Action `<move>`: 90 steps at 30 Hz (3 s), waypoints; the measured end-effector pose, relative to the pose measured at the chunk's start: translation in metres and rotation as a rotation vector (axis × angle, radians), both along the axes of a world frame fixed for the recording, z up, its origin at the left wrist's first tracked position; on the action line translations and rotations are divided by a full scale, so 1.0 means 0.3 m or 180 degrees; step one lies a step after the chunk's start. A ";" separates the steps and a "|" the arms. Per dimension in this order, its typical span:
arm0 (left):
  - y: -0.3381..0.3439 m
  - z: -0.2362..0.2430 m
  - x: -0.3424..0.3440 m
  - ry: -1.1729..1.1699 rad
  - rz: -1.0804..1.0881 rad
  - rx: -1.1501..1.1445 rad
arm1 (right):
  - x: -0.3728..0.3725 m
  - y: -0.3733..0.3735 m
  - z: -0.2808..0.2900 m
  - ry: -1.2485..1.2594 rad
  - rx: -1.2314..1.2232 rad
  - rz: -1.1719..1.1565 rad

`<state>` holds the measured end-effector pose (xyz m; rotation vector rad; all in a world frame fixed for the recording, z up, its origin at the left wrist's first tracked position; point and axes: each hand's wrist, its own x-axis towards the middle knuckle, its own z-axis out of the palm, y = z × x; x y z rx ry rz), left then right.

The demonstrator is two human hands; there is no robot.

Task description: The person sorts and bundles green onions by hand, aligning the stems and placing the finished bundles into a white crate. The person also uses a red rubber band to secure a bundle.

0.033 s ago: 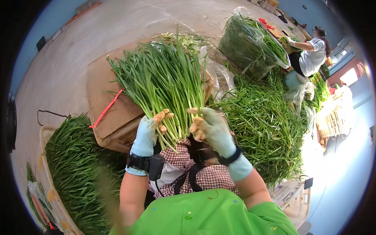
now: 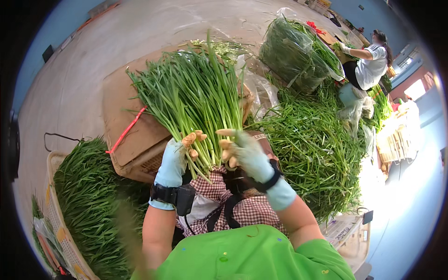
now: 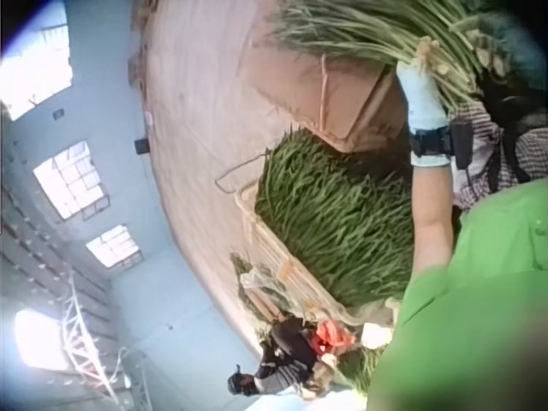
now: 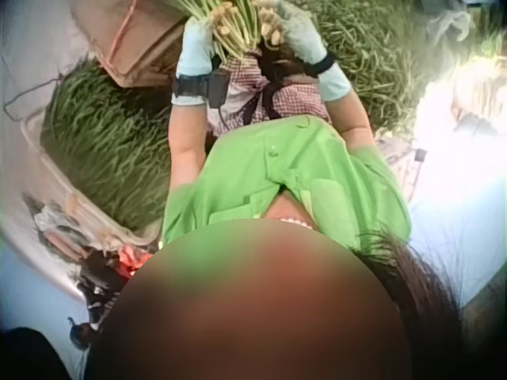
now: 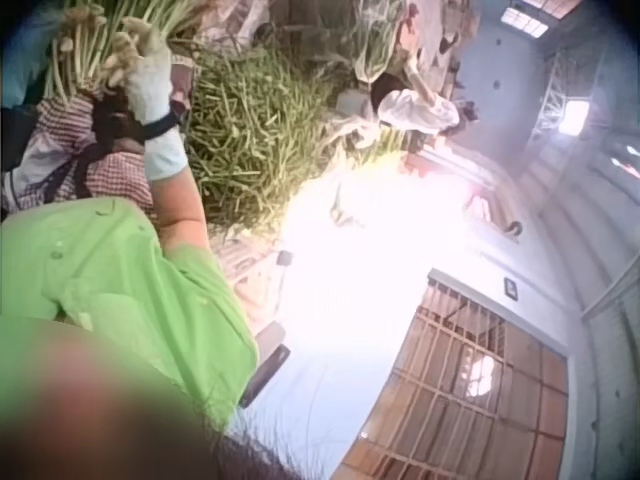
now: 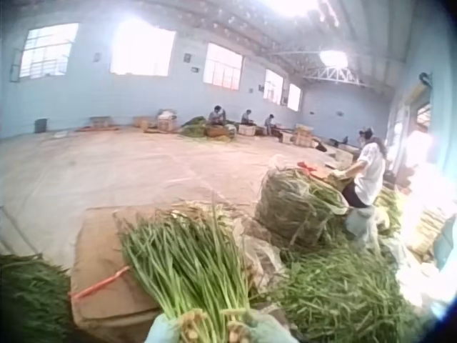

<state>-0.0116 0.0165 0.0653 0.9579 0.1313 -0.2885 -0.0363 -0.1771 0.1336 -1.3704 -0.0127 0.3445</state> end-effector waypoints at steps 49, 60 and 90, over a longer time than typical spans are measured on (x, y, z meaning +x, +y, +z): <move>-0.065 -0.052 -0.086 -0.1965 0.2624 0.4054 | 0.047 -0.075 -0.123 0.0796 0.0107 0.0977; -0.124 -0.069 0.007 0.0194 0.0160 -0.0103 | 0.083 0.009 -0.180 -0.0258 -0.1914 0.0489; -0.140 -0.093 0.009 0.0141 -0.0156 -0.0281 | -0.018 -0.012 -0.082 0.0479 -0.0624 0.0519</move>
